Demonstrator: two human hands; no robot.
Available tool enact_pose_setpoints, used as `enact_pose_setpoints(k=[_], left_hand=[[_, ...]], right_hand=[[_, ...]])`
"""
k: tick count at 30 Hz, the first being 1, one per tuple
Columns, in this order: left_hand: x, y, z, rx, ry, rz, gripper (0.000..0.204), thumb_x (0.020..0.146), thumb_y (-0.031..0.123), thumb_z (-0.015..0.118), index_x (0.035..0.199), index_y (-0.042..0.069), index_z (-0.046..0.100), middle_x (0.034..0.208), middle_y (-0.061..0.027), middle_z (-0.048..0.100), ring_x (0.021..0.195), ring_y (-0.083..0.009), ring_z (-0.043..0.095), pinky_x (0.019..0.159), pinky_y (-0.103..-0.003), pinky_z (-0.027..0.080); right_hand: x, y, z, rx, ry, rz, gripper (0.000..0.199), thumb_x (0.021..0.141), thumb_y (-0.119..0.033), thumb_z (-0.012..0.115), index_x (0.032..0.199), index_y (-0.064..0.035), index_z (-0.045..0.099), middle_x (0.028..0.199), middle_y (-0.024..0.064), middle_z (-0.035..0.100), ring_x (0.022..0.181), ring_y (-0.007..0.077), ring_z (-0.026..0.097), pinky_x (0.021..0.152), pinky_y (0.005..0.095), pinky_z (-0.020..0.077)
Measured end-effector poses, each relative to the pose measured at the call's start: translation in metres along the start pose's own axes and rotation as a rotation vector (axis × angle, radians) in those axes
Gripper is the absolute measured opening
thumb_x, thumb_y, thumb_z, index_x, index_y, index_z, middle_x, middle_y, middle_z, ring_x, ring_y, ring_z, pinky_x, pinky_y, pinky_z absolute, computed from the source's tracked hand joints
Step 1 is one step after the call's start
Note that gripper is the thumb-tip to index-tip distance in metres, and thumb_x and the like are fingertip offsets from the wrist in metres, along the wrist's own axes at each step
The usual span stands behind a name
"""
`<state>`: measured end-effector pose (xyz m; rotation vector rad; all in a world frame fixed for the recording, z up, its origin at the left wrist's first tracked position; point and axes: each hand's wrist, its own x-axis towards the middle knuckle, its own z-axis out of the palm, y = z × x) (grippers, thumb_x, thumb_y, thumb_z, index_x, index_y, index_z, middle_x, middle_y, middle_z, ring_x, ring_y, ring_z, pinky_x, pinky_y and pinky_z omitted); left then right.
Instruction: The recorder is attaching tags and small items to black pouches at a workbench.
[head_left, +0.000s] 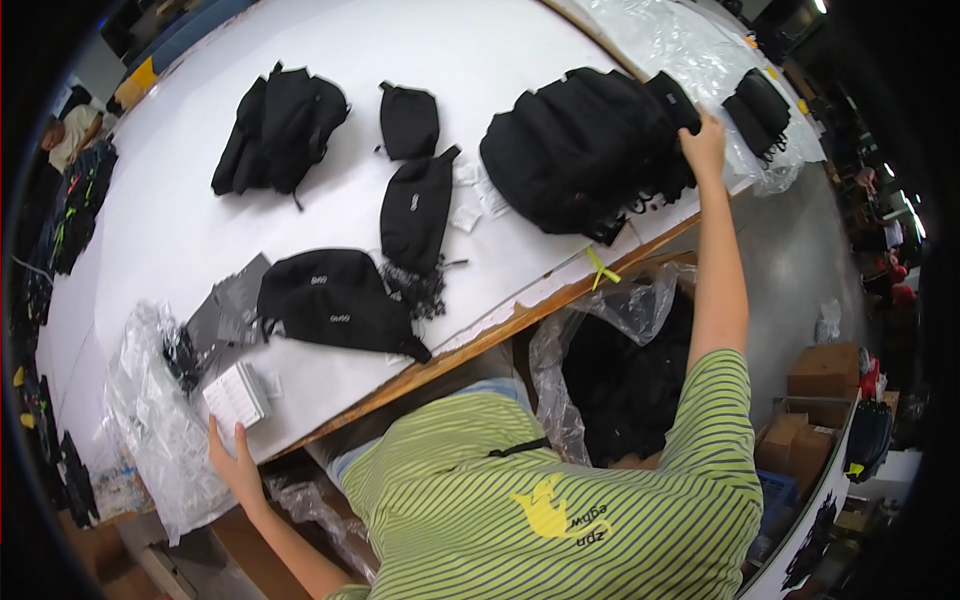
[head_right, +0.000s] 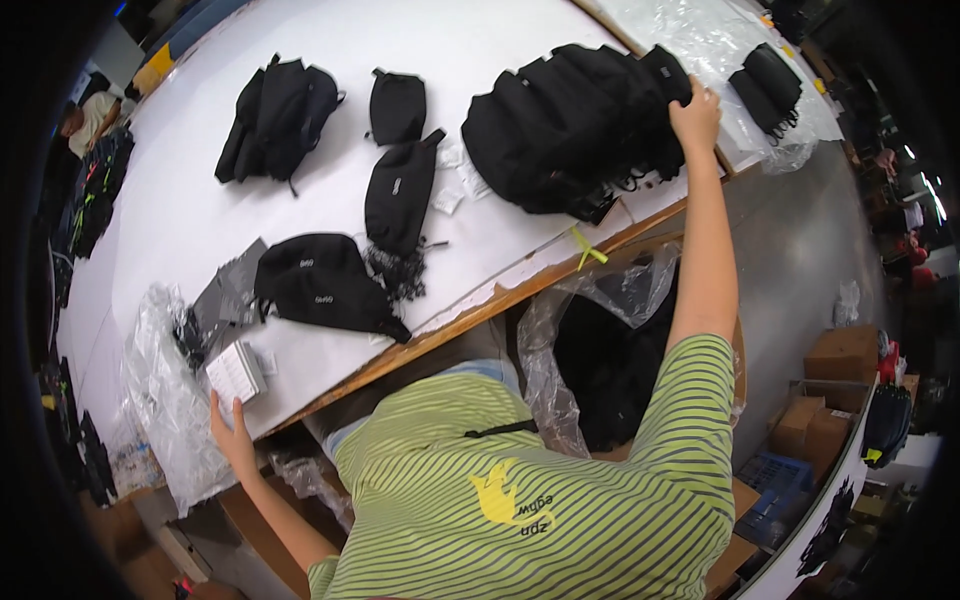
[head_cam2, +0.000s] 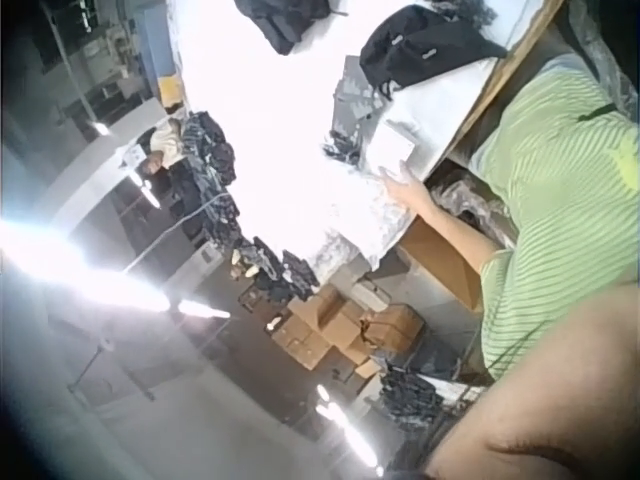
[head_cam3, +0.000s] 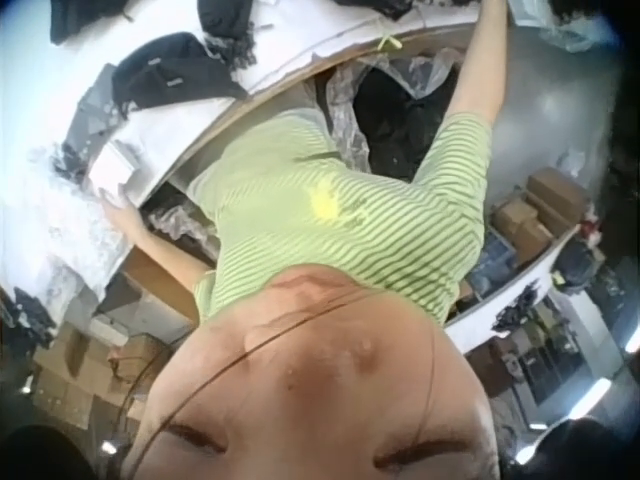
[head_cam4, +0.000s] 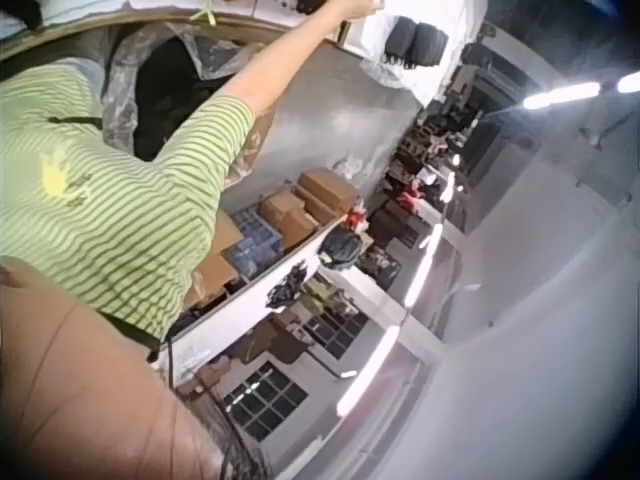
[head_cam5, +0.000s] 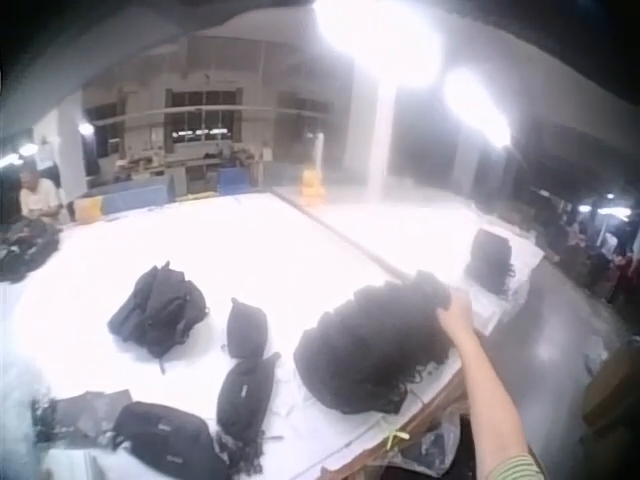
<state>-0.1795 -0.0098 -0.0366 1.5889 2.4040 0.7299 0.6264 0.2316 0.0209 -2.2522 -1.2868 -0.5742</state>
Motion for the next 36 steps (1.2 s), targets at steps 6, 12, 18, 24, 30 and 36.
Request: enact_pose_setpoints(k=[6, 12, 18, 24, 30, 36], left_hand=[[0.010, -0.018, 0.013, -0.044, 0.141, -0.067, 0.061, 0.088, 0.038, 0.062, 0.131, -0.003, 0.046, 0.114, -0.0193, 0.053, 0.103, -0.0297, 0.050, 0.092, -0.040, 0.039], [0.021, -0.011, 0.025, 0.122, 0.135, -0.067, 0.064, 0.087, 0.043, 0.061, 0.129, -0.003, 0.049, 0.119, -0.0214, 0.049, 0.109, -0.0343, 0.047, 0.095, -0.042, 0.037], [0.018, 0.015, 0.026, 0.228, 0.343, 0.073, 0.055, 0.084, 0.036, 0.065, 0.121, -0.003, 0.052, 0.116, -0.0193, 0.050, 0.111, -0.0369, 0.045, 0.095, -0.046, 0.035], [0.028, 0.020, 0.013, 0.133, 0.235, -0.032, 0.042, 0.083, 0.021, 0.068, 0.108, -0.005, 0.047, 0.112, -0.0184, 0.052, 0.104, -0.0322, 0.050, 0.092, -0.039, 0.038], [0.026, 0.016, -0.013, -0.485, 0.162, -0.113, 0.046, 0.088, 0.016, 0.064, 0.122, -0.007, 0.044, 0.125, -0.0177, 0.051, 0.111, -0.0235, 0.050, 0.095, -0.033, 0.038], [0.007, 0.067, -0.033, -0.766, 0.256, -0.188, 0.054, 0.089, 0.016, 0.063, 0.132, -0.007, 0.039, 0.129, -0.0172, 0.049, 0.118, -0.0237, 0.047, 0.102, -0.033, 0.033]], right_hand=[[-0.082, -0.147, -0.084, 0.634, 0.064, -0.403, 0.024, 0.082, -0.011, 0.064, 0.106, -0.0111, 0.065, 0.090, 0.0064, 0.060, 0.076, 0.0173, 0.059, 0.069, 0.0290, 0.0482], [-0.232, -0.229, -0.072, 0.572, -0.823, -0.633, 0.015, 0.080, -0.017, 0.067, 0.092, -0.0094, 0.064, 0.073, 0.0072, 0.061, 0.063, 0.0228, 0.059, 0.059, 0.0339, 0.0466], [-0.290, -0.251, -0.057, 0.647, -0.799, -0.715, 0.014, 0.078, -0.019, 0.068, 0.083, -0.0093, 0.060, 0.074, 0.0058, 0.056, 0.066, 0.0249, 0.059, 0.059, 0.0368, 0.0461], [-0.275, -0.253, -0.056, 0.611, -0.743, -0.633, 0.017, 0.078, -0.021, 0.069, 0.080, -0.0074, 0.060, 0.077, 0.0060, 0.059, 0.068, 0.0253, 0.060, 0.060, 0.0369, 0.0469], [-0.243, -0.221, -0.068, 0.611, -0.600, -0.495, 0.014, 0.079, -0.018, 0.069, 0.079, -0.0059, 0.062, 0.074, 0.0081, 0.061, 0.065, 0.0264, 0.061, 0.058, 0.0352, 0.0460], [-0.256, -0.203, -0.058, 0.467, -0.771, -0.365, 0.018, 0.078, -0.024, 0.070, 0.080, -0.0067, 0.063, 0.070, 0.0086, 0.060, 0.064, 0.0266, 0.060, 0.058, 0.0360, 0.0457]])
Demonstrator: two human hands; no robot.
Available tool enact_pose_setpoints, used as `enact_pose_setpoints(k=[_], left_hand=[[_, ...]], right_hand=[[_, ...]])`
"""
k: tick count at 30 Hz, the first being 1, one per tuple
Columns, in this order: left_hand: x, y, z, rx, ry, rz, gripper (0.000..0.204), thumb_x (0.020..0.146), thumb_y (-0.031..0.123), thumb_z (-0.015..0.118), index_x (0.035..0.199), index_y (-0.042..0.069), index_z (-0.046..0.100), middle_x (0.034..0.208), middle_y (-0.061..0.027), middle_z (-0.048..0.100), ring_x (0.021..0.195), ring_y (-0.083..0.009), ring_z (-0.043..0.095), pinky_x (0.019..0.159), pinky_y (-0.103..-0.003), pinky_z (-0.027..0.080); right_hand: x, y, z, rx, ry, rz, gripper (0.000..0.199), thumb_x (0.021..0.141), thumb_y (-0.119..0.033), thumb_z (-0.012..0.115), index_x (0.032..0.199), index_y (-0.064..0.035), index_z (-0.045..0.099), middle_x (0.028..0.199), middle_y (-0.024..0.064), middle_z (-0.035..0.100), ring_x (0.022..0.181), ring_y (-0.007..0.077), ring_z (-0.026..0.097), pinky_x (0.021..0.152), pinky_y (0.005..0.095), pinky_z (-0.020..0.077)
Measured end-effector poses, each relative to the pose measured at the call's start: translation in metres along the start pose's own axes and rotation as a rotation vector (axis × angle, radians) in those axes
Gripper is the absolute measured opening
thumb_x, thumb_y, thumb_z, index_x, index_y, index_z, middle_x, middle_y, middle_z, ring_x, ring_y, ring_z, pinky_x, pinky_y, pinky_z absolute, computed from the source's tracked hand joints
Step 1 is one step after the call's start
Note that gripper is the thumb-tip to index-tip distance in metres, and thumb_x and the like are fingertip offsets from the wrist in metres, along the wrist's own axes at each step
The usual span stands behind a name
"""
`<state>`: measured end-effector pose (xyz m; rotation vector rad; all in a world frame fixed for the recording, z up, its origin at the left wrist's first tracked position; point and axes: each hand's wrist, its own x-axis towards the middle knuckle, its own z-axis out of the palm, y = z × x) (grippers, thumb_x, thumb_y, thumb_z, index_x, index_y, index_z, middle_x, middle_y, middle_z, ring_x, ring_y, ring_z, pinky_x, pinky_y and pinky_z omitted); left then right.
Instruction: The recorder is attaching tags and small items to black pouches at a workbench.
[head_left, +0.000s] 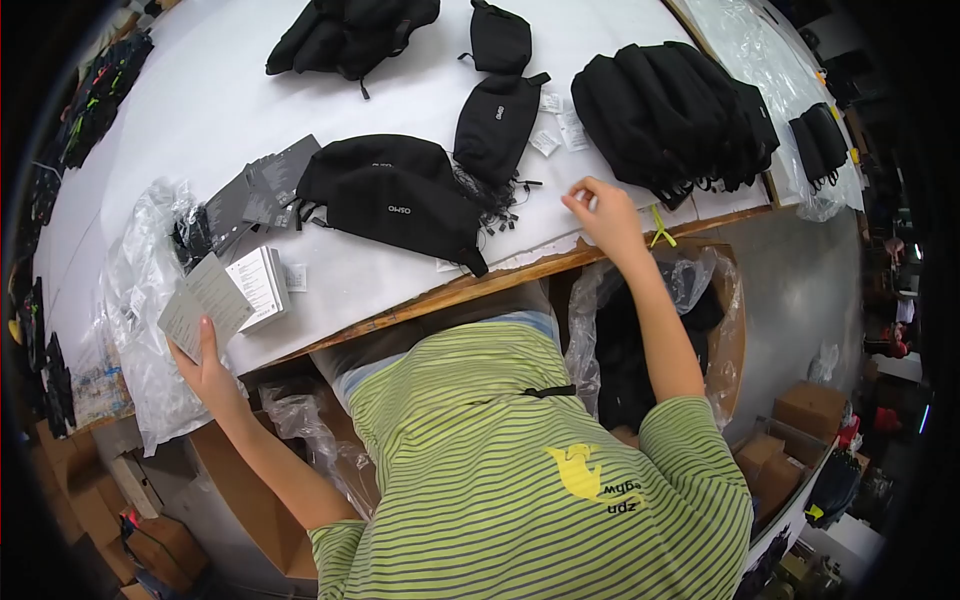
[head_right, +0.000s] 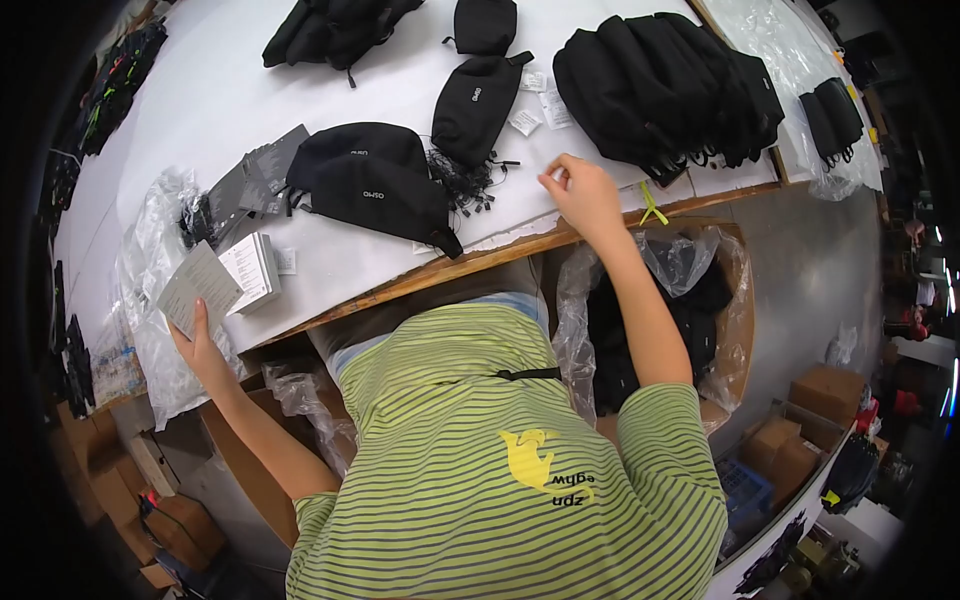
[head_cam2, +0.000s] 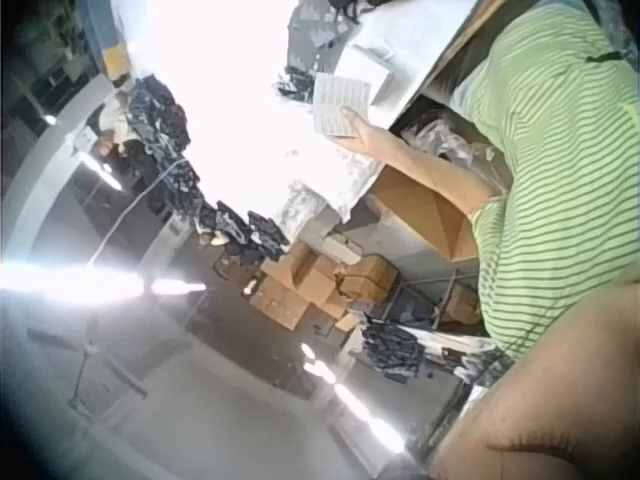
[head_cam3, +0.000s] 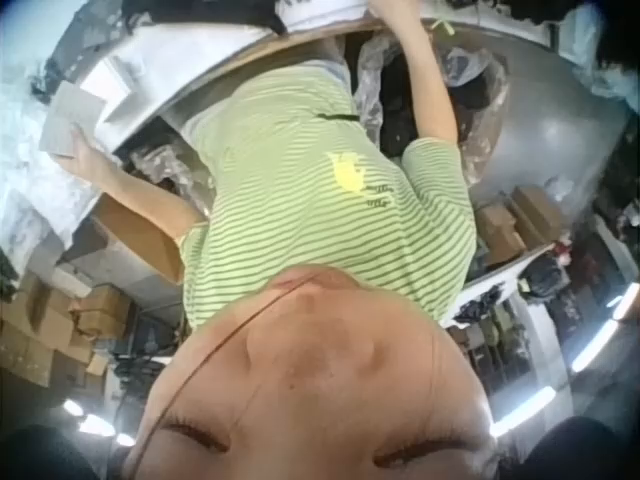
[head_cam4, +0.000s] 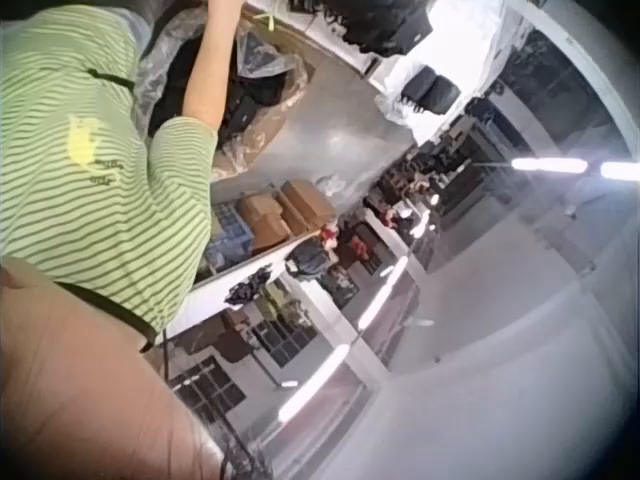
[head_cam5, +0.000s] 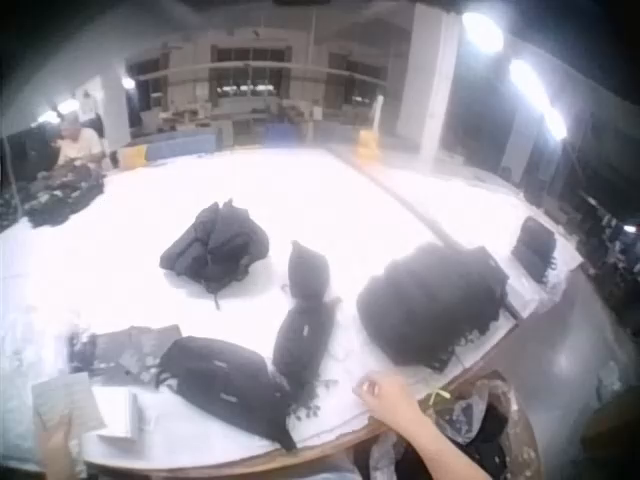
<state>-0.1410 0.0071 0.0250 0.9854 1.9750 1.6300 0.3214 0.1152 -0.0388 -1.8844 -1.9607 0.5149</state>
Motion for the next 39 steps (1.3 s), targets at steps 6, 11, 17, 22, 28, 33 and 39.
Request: enact_pose_setpoints(k=[6, 11, 17, 22, 28, 33, 39], left_hand=[[-0.034, 0.001, 0.029, -0.144, -0.066, -0.087, 0.050, 0.089, 0.016, 0.062, 0.130, -0.004, 0.042, 0.127, -0.0146, 0.050, 0.116, -0.0217, 0.047, 0.101, -0.032, 0.032], [-0.049, 0.002, 0.038, -0.171, -0.139, -0.107, 0.046, 0.090, 0.016, 0.062, 0.128, -0.002, 0.044, 0.120, -0.0111, 0.052, 0.111, -0.0192, 0.047, 0.100, -0.030, 0.031], [-0.055, -0.007, 0.035, -0.220, -0.157, -0.134, 0.050, 0.091, 0.017, 0.060, 0.132, -0.003, 0.040, 0.124, -0.0118, 0.051, 0.114, -0.0195, 0.046, 0.101, -0.031, 0.031], [-0.061, 0.006, 0.040, -0.130, -0.255, -0.212, 0.063, 0.092, 0.024, 0.058, 0.140, -0.005, 0.030, 0.137, -0.0165, 0.040, 0.125, -0.0233, 0.038, 0.106, -0.032, 0.027], [-0.067, 0.001, 0.045, -0.039, -0.265, -0.206, 0.065, 0.091, 0.031, 0.060, 0.139, -0.003, 0.034, 0.137, -0.0142, 0.041, 0.127, -0.0230, 0.038, 0.107, -0.034, 0.025], [-0.072, 0.015, 0.051, -0.021, -0.394, -0.206, 0.085, 0.085, 0.035, 0.067, 0.141, -0.010, 0.021, 0.141, -0.0220, 0.033, 0.130, -0.0280, 0.033, 0.107, -0.034, 0.025], [-0.080, 0.013, 0.060, -0.017, -0.430, -0.177, 0.090, 0.078, 0.036, 0.074, 0.139, -0.008, 0.025, 0.131, -0.0233, 0.041, 0.122, -0.0279, 0.042, 0.103, -0.034, 0.032]], right_hand=[[0.013, -0.036, 0.047, 0.032, 0.120, 0.093, 0.022, 0.076, -0.028, 0.071, 0.076, -0.0072, 0.064, 0.069, 0.0073, 0.061, 0.065, 0.0261, 0.061, 0.061, 0.0379, 0.0470], [0.018, -0.032, 0.040, 0.099, 0.102, 0.057, 0.020, 0.077, -0.025, 0.070, 0.077, -0.0052, 0.065, 0.070, 0.0072, 0.063, 0.064, 0.0255, 0.060, 0.060, 0.0369, 0.0462], [0.014, -0.035, -0.013, 0.393, 0.213, 0.057, 0.018, 0.078, -0.020, 0.069, 0.082, -0.0027, 0.066, 0.072, 0.0096, 0.065, 0.063, 0.0228, 0.060, 0.059, 0.0324, 0.0441], [0.003, 0.015, -0.007, 0.011, 0.244, 0.159, 0.017, 0.081, -0.019, 0.065, 0.084, -0.0025, 0.061, 0.074, 0.0135, 0.065, 0.074, 0.0323, 0.063, 0.065, 0.0396, 0.0480], [-0.005, 0.010, 0.000, -0.248, 0.295, 0.226, 0.016, 0.081, -0.017, 0.065, 0.089, -0.0059, 0.057, 0.081, 0.0135, 0.064, 0.078, 0.0340, 0.063, 0.067, 0.0430, 0.0487], [0.005, -0.038, 0.024, -0.020, 0.000, -0.196, 0.020, 0.078, -0.017, 0.068, 0.092, -0.0065, 0.057, 0.081, 0.0089, 0.057, 0.075, 0.0306, 0.061, 0.066, 0.0394, 0.0488], [0.017, -0.031, 0.043, -0.136, -0.039, -0.205, 0.015, 0.078, -0.014, 0.068, 0.086, -0.0053, 0.059, 0.086, 0.0092, 0.058, 0.073, 0.0294, 0.059, 0.066, 0.0380, 0.0460]])
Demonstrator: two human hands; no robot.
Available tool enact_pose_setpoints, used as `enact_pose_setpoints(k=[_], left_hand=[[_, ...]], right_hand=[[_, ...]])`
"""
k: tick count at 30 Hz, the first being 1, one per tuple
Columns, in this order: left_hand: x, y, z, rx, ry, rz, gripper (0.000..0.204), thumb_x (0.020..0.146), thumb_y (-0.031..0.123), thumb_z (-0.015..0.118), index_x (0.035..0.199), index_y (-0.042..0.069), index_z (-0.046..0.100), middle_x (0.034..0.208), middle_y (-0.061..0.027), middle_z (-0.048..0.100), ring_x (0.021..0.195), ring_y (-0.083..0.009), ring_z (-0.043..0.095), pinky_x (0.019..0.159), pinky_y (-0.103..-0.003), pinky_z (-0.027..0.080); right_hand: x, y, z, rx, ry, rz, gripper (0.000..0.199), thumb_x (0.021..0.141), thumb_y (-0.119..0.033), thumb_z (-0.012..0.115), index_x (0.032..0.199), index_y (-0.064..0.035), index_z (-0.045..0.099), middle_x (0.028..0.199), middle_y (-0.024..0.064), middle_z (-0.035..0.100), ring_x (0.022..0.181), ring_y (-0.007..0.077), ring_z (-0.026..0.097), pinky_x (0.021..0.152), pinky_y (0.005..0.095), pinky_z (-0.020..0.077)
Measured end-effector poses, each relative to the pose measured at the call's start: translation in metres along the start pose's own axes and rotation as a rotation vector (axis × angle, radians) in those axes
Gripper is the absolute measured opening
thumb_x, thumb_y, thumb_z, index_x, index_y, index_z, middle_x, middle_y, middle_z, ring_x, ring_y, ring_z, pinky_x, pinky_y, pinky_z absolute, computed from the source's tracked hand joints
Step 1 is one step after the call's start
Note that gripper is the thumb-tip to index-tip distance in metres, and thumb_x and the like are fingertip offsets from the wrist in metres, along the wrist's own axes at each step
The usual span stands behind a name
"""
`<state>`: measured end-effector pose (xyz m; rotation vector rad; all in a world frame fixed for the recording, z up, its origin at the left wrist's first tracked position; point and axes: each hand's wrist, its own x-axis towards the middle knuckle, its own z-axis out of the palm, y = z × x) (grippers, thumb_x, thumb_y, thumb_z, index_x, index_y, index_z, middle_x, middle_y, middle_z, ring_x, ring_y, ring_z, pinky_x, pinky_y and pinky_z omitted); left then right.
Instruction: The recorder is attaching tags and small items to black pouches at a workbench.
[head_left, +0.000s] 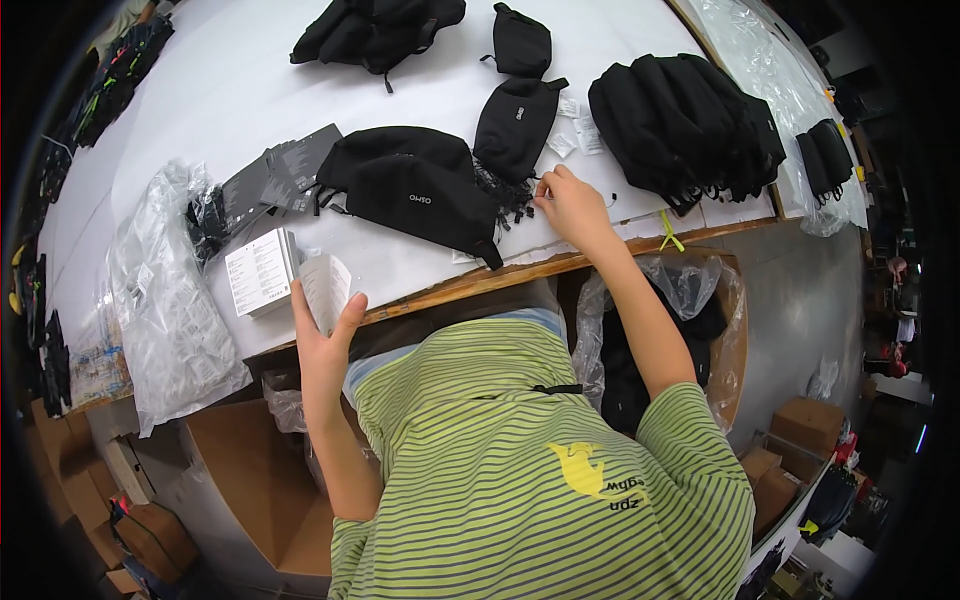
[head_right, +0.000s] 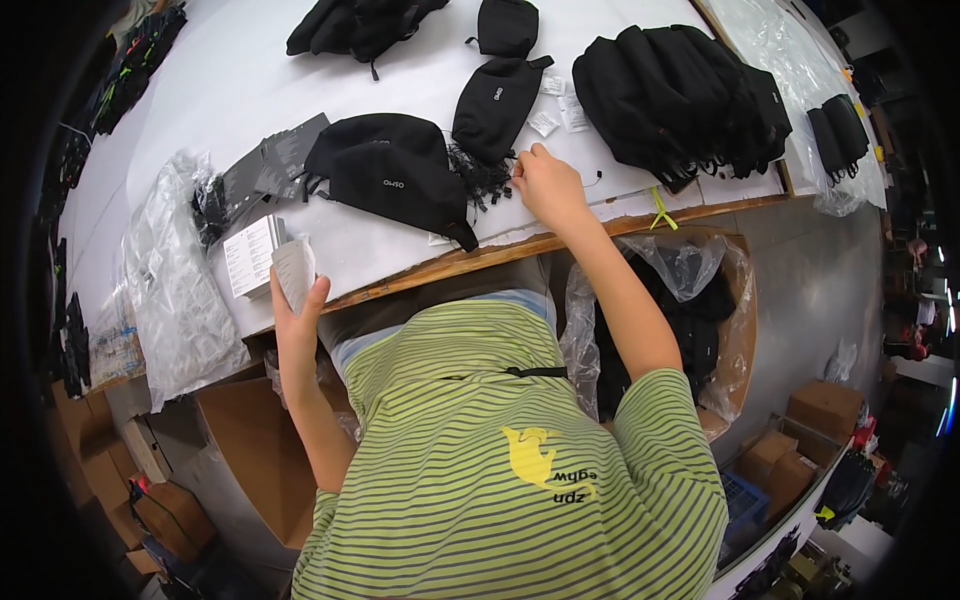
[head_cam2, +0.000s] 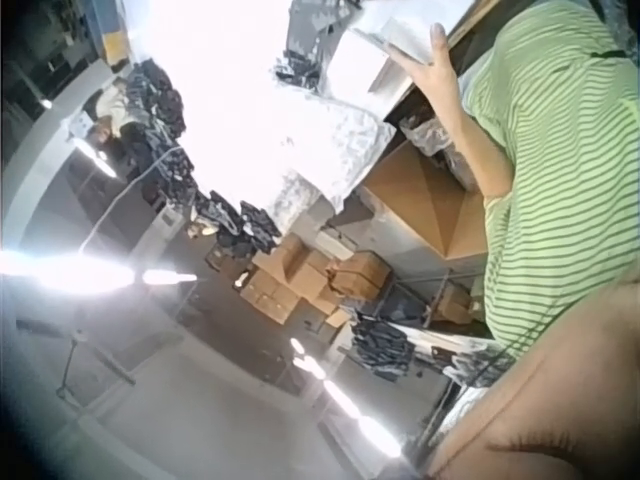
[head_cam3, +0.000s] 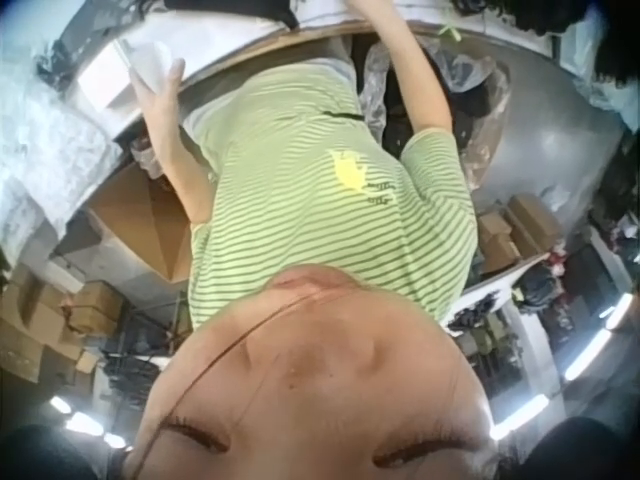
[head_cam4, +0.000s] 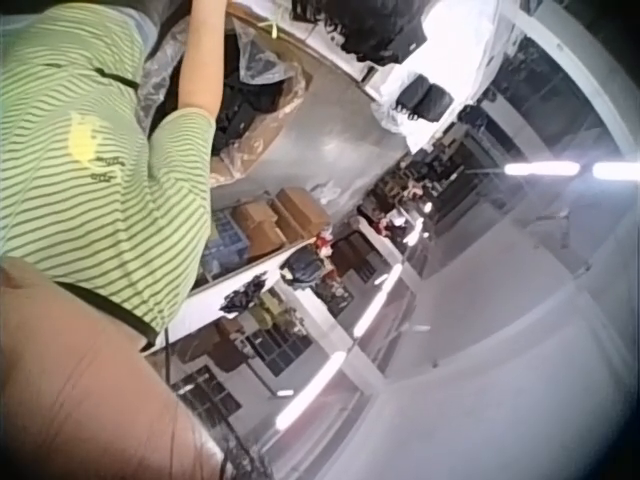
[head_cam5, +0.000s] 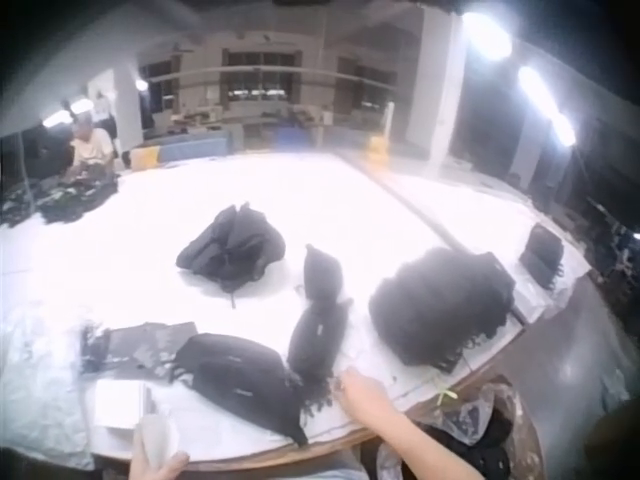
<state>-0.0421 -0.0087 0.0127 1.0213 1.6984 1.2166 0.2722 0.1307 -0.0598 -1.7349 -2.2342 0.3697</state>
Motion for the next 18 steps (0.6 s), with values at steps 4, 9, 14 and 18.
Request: enact_pose_setpoints(k=[4, 9, 14, 18], left_hand=[[-0.002, 0.002, 0.009, -0.032, -0.086, -0.021, 0.083, 0.076, 0.032, 0.077, 0.134, -0.005, 0.031, 0.124, -0.0180, 0.047, 0.114, -0.0246, 0.047, 0.098, -0.032, 0.036], [-0.009, 0.002, 0.038, -0.204, -0.169, -0.004, 0.052, 0.077, 0.013, 0.074, 0.118, 0.005, 0.044, 0.105, -0.0069, 0.054, 0.094, -0.0136, 0.052, 0.084, -0.025, 0.042], [-0.009, 0.008, 0.053, -0.285, -0.324, -0.037, 0.036, 0.080, 0.010, 0.070, 0.111, 0.003, 0.052, 0.094, -0.0026, 0.060, 0.084, -0.0093, 0.054, 0.078, -0.022, 0.043], [-0.011, 0.006, 0.056, -0.237, -0.331, 0.037, 0.030, 0.082, 0.013, 0.069, 0.107, 0.002, 0.057, 0.089, -0.0021, 0.062, 0.082, -0.0084, 0.055, 0.076, -0.022, 0.044]], right_hand=[[-0.005, -0.009, -0.023, 0.084, -0.008, -0.036, 0.015, 0.079, -0.013, 0.068, 0.084, -0.0036, 0.057, 0.081, 0.0084, 0.059, 0.069, 0.0272, 0.060, 0.062, 0.0357, 0.0477], [-0.030, -0.043, -0.043, 0.837, -0.007, 0.154, 0.011, 0.085, -0.009, 0.062, 0.084, -0.0016, 0.054, 0.064, 0.0033, 0.055, 0.055, 0.0086, 0.049, 0.055, 0.0244, 0.0407], [-0.036, -0.067, -0.049, 0.921, 0.034, 0.181, 0.012, 0.087, -0.012, 0.062, 0.083, -0.0021, 0.057, 0.052, -0.0047, 0.039, 0.050, 0.0052, 0.034, 0.049, 0.0242, 0.0278], [-0.025, -0.059, -0.034, 0.658, 0.058, 0.154, 0.012, 0.087, -0.013, 0.062, 0.082, -0.0022, 0.058, 0.049, -0.0022, 0.037, 0.049, 0.0063, 0.034, 0.047, 0.0269, 0.0271]])
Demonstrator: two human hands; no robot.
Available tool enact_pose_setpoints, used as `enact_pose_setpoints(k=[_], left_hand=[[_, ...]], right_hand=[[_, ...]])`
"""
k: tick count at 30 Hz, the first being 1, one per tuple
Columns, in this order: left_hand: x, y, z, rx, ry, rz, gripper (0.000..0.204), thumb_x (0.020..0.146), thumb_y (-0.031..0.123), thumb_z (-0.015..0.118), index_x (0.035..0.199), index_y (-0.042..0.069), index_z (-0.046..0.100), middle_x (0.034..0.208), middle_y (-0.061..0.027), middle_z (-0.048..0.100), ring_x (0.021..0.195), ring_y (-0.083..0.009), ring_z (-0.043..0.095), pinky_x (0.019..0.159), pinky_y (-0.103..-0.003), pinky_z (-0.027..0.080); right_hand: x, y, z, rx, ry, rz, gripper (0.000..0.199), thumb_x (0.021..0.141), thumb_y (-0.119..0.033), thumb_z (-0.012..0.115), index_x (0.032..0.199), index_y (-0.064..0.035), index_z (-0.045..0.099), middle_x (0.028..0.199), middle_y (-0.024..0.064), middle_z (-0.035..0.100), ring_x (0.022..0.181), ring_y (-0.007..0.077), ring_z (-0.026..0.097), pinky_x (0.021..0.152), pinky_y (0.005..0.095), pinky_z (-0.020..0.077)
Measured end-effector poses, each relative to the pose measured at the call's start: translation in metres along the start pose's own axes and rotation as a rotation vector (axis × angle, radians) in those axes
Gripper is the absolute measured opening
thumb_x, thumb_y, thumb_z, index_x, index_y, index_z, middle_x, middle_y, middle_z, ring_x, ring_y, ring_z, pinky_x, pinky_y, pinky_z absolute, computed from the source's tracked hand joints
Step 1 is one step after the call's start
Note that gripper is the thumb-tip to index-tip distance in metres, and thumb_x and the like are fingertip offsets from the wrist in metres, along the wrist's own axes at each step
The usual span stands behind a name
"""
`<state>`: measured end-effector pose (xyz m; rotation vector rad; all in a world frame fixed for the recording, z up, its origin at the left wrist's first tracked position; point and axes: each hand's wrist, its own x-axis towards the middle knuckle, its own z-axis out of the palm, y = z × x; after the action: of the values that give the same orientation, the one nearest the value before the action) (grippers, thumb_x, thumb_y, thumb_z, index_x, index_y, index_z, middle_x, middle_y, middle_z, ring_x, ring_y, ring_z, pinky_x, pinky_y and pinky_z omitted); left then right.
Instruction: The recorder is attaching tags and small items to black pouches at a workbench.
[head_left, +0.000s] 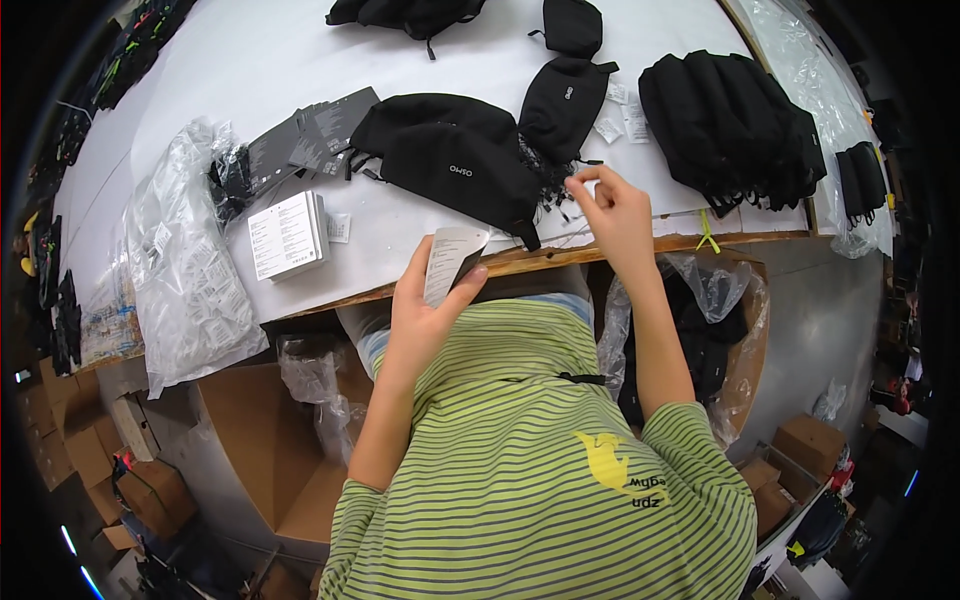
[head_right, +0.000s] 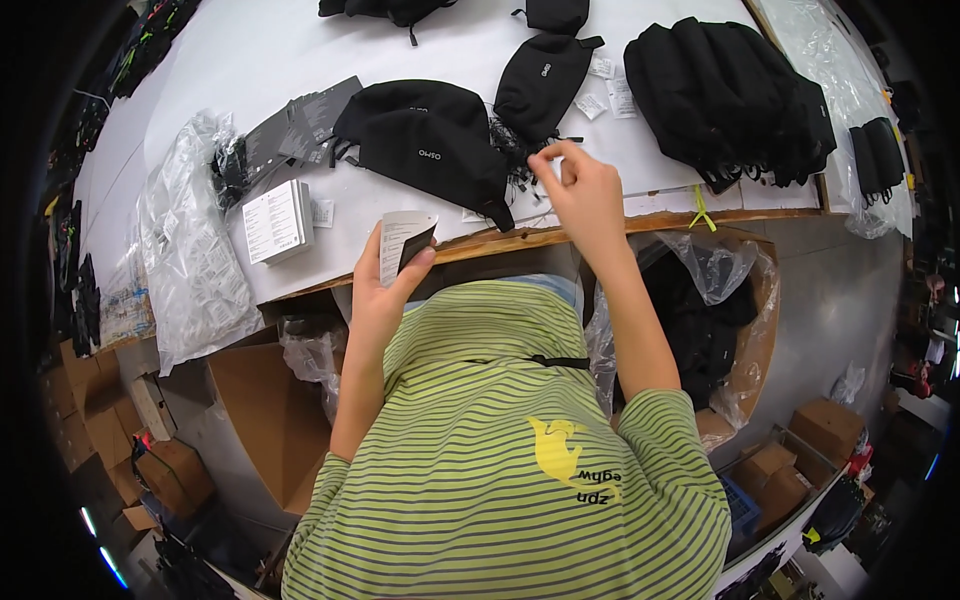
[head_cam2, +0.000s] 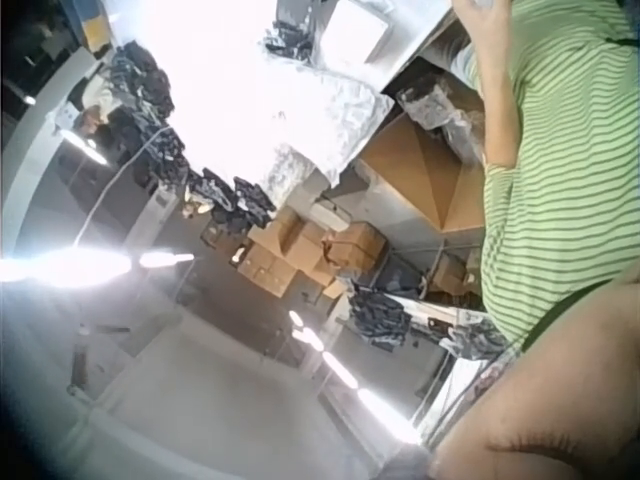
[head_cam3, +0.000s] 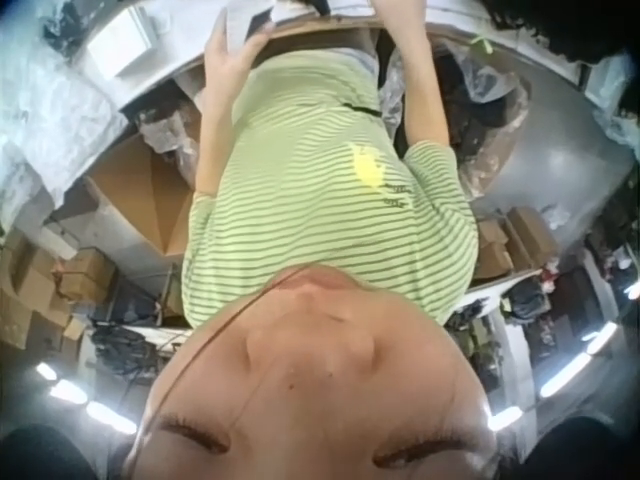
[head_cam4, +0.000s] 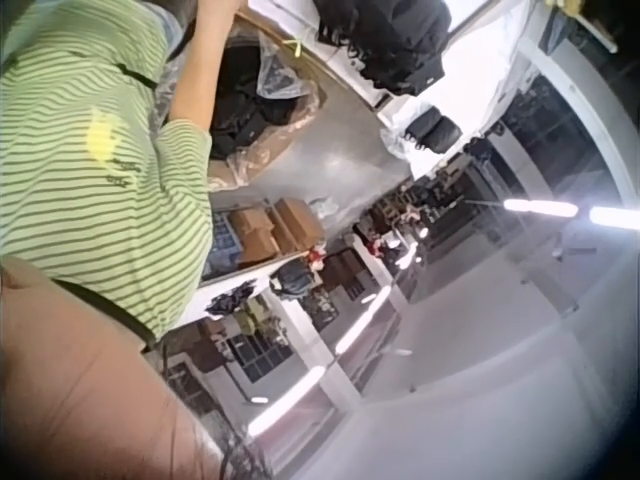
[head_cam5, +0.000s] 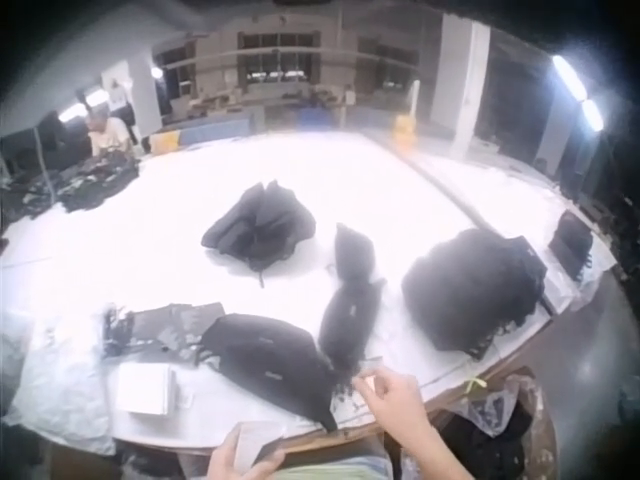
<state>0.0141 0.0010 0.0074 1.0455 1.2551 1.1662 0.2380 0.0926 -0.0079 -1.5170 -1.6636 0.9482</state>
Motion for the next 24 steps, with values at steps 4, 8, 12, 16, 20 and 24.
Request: enact_pose_setpoints(k=[4, 8, 12, 16, 20, 24], left_hand=[[-0.002, -0.004, 0.003, -0.013, -0.028, -0.084, 0.032, 0.083, 0.012, 0.068, 0.110, 0.000, 0.056, 0.094, -0.0036, 0.063, 0.087, -0.0094, 0.056, 0.079, -0.023, 0.043], [-0.003, -0.008, 0.005, -0.015, -0.045, -0.116, 0.033, 0.083, 0.016, 0.069, 0.109, 0.002, 0.055, 0.091, -0.0029, 0.063, 0.083, -0.0088, 0.056, 0.076, -0.023, 0.044], [-0.001, -0.012, 0.009, -0.022, -0.049, -0.137, 0.030, 0.084, 0.015, 0.067, 0.108, 0.000, 0.056, 0.090, -0.0024, 0.061, 0.081, -0.0093, 0.055, 0.074, -0.023, 0.043], [0.003, -0.012, 0.008, 0.084, -0.065, -0.006, 0.025, 0.085, 0.013, 0.065, 0.103, -0.002, 0.057, 0.088, -0.0021, 0.055, 0.076, -0.0098, 0.053, 0.071, -0.022, 0.042], [0.003, -0.010, 0.004, 0.094, -0.100, -0.004, 0.022, 0.086, 0.009, 0.064, 0.103, -0.002, 0.057, 0.090, -0.0020, 0.054, 0.079, -0.0083, 0.052, 0.071, -0.019, 0.040], [-0.001, -0.004, 0.015, -0.027, 0.014, -0.074, 0.021, 0.087, 0.005, 0.062, 0.106, 0.000, 0.056, 0.091, -0.0016, 0.054, 0.081, -0.0073, 0.051, 0.072, -0.017, 0.040]], right_hand=[[0.028, 0.056, -0.008, -0.093, 0.076, 0.010, 0.010, 0.086, -0.012, 0.062, 0.087, -0.0026, 0.058, 0.049, 0.0014, 0.044, 0.047, 0.0083, 0.036, 0.048, 0.0272, 0.0301], [0.033, 0.082, -0.032, 0.036, 0.094, 0.060, 0.016, 0.085, -0.007, 0.060, 0.101, -0.0046, 0.056, 0.057, 0.0014, 0.053, 0.048, 0.0081, 0.040, 0.049, 0.0261, 0.0331], [0.027, 0.084, -0.052, -0.014, 0.130, 0.059, 0.021, 0.084, -0.004, 0.058, 0.104, -0.0046, 0.058, 0.063, 0.0028, 0.060, 0.051, 0.0045, 0.043, 0.051, 0.0209, 0.0337], [0.007, 0.039, -0.048, 0.311, 0.049, 0.168, 0.025, 0.082, -0.003, 0.059, 0.107, -0.0036, 0.056, 0.071, 0.0021, 0.060, 0.056, 0.0041, 0.046, 0.054, 0.0181, 0.0355], [-0.021, -0.004, -0.019, 0.637, -0.143, 0.109, 0.030, 0.081, -0.003, 0.059, 0.110, -0.0032, 0.053, 0.074, 0.0034, 0.058, 0.061, 0.0051, 0.048, 0.054, 0.0177, 0.0364], [-0.040, -0.035, 0.008, 0.774, -0.304, 0.106, 0.034, 0.080, -0.004, 0.059, 0.114, -0.0033, 0.050, 0.073, 0.0023, 0.054, 0.063, 0.0055, 0.049, 0.055, 0.0179, 0.0373]])
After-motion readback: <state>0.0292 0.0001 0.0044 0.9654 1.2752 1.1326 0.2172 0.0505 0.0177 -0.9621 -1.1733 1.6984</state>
